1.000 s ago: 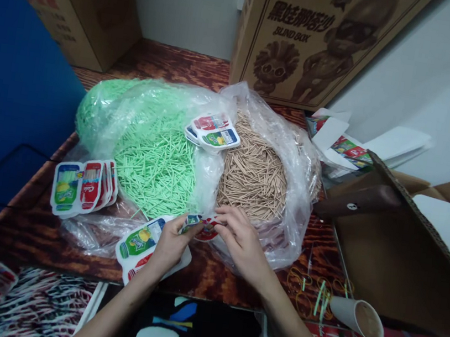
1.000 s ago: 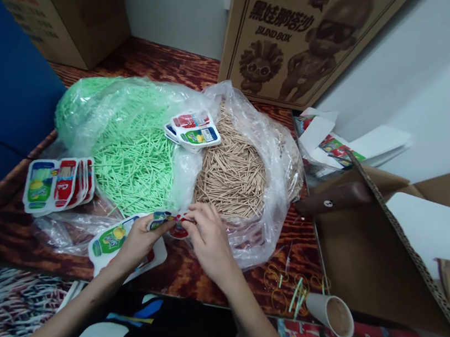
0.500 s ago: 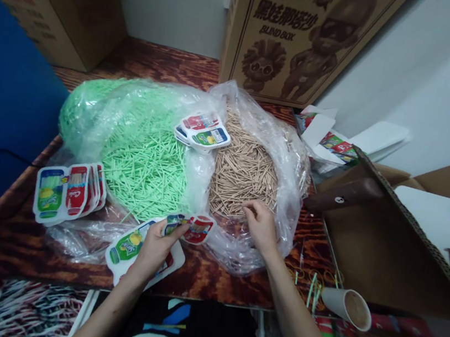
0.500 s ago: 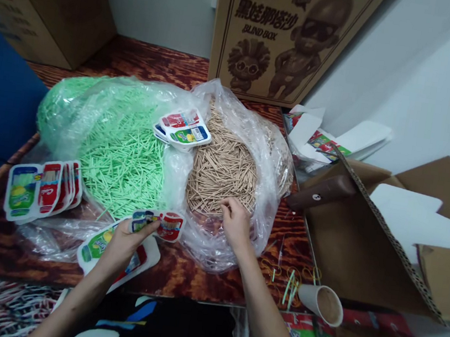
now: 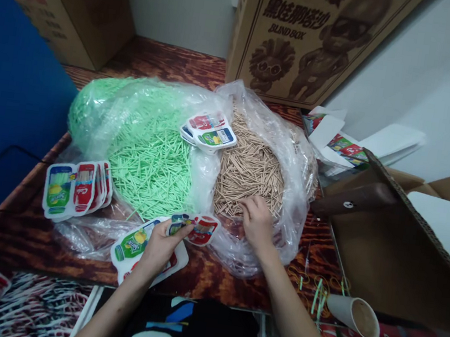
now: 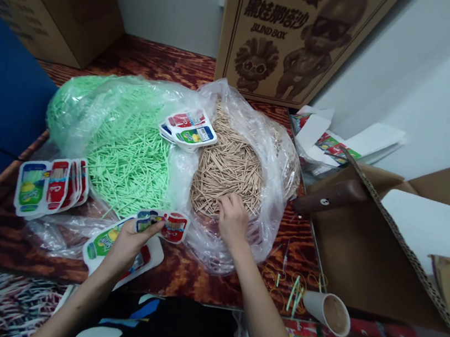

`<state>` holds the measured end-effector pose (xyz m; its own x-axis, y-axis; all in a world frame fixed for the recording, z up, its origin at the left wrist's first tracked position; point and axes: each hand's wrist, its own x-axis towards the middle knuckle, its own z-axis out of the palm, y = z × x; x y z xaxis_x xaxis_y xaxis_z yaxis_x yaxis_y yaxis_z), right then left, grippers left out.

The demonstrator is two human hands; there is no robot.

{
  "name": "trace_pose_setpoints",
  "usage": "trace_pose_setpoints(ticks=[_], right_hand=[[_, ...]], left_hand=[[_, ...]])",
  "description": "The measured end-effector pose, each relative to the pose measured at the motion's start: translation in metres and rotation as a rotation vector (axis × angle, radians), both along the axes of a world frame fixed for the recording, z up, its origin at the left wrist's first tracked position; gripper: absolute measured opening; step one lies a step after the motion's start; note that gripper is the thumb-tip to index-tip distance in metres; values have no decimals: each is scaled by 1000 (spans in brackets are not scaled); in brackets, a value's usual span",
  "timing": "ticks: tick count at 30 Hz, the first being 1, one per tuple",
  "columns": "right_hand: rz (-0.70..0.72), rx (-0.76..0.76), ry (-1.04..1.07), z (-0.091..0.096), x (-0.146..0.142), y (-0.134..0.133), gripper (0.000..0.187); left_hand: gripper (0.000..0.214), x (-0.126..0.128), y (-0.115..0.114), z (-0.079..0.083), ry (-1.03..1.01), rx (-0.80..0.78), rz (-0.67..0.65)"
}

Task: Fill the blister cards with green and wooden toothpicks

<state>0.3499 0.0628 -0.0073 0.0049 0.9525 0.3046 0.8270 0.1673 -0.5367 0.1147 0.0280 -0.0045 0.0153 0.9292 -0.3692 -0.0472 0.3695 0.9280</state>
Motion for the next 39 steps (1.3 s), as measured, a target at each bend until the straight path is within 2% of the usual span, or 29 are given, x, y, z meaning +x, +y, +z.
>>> trace_pose_setpoints(ticks=[5, 8, 10, 14, 17, 19, 22, 26, 28, 30, 33, 35, 37, 39], right_hand=[[-60, 164, 534, 58, -28, -26, 9], [-24, 199, 595, 79, -46, -36, 7], [15, 171, 576, 80, -53, -38, 6], [65, -35, 648, 69, -59, -35, 6], [-7, -86, 776, 64, -60, -32, 11], [-29, -98, 784, 64, -61, -30, 12], [99, -148, 623, 65, -62, -26, 7], [331, -172, 318, 65, -62, -23, 16], [393, -214, 287, 65, -61, -23, 20], [432, -284, 368, 67, -60, -23, 21], [390, -337, 595, 68, -59, -22, 24], [288, -351, 688, 66, -60, -20, 23], [212, -389, 715, 61, -63, -17, 22], [206, -439, 716, 54, -68, -14, 21]], left_hand=[[25, 4, 2, 7, 16, 25, -56], [23, 6, 3, 10, 9, 69, -88], [21, 7, 2, 12, 5, 83, -88], [19, 5, 1, 10, 21, 67, -65], [20, 3, -1, 8, 28, 36, -62], [20, 3, -1, 9, 13, 24, -66], [18, 3, 0, 13, -21, 40, -72], [16, 3, 1, 17, -41, 50, -75], [15, 1, 1, 17, -44, 52, -70], [17, -4, -1, 16, -48, 55, -43], [24, -29, -1, 17, -71, 33, 46], [27, -61, 2, 21, -40, 38, 147], [29, -101, 10, 25, 48, 92, 330], [31, -143, 20, 30, 134, 180, 552]])
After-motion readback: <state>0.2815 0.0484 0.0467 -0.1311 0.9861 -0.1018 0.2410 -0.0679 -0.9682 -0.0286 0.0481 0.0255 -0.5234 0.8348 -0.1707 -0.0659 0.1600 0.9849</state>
